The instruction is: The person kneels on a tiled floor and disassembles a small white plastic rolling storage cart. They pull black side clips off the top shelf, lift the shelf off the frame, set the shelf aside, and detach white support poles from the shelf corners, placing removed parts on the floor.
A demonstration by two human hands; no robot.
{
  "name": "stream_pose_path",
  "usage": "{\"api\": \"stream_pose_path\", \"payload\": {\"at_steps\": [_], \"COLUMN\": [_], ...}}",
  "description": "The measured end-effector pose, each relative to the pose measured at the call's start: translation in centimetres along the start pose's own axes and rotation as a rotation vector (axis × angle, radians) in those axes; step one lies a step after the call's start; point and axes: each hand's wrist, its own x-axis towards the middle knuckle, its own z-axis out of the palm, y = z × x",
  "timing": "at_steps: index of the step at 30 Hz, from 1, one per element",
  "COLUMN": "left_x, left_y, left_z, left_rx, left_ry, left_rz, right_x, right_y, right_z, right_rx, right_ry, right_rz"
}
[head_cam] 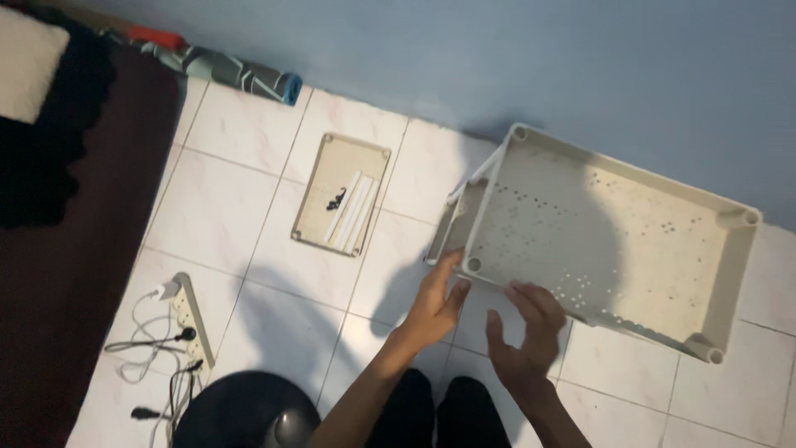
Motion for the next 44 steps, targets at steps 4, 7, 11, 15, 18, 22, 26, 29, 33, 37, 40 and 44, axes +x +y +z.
{"api": "stream_pose_path", "payload": {"at_steps": [4,7,11,15,18,22,26,29,33,37,40,44], "left_x": [0.6,0.8,1.3,1.9,2.3,3.5,4.3,5.6,6.6,7.0,6.7,6.5], "left_y": [-2.9,-4.3,-4.6,-3.8,-3.6,-4.3,-5.2,-5.9,-6.3,-6.4,-6.9,-7.8], "left_z": [0.9,2.0,2.9,3.7,4.5,5.7,6.8,7.0,7.2,6.9,7.3,7.5], "left_rx": [-0.055,-0.099,-0.017,0.074,-0.127,-0.051,-0.007,0.099,0.188,0.123,0.127,0.106], "left_ry": [-0.025,0.042,0.084,0.080,-0.007,-0.063,0.025,0.055,0.103,0.089,0.127,0.138], "left_rz": [-0.255,-0.106,-0.093,0.160,0.072,-0.016,0.082,0.122,0.132,0.082,0.111,0.071], "right_x": [0.7,1.0,1.7,3.2,4.7,5.7,6.1,6.5,7.2,7.8,7.8,7.7], "right_y": [1.4,1.9,1.2,0.1,0.8,2.1,3.1,3.5,3.6,3.4,3.5,3.8], "right_z": [1.2,1.3,0.6,0.5,0.7,1.2,1.3,1.8,2.1,2.2,2.1,2.0], "right_rx": [-0.035,0.007,0.040,-0.179,-0.293,-0.154,-0.149,-0.155,-0.141,-0.143,-0.114,-0.112], "right_ry": [0.001,0.026,0.028,0.022,0.030,0.017,-0.012,0.001,0.005,-0.001,-0.024,-0.053], "right_rz": [-0.083,-0.069,0.006,0.068,-0.001,-0.107,-0.028,-0.004,0.009,0.036,0.069,0.094]}}
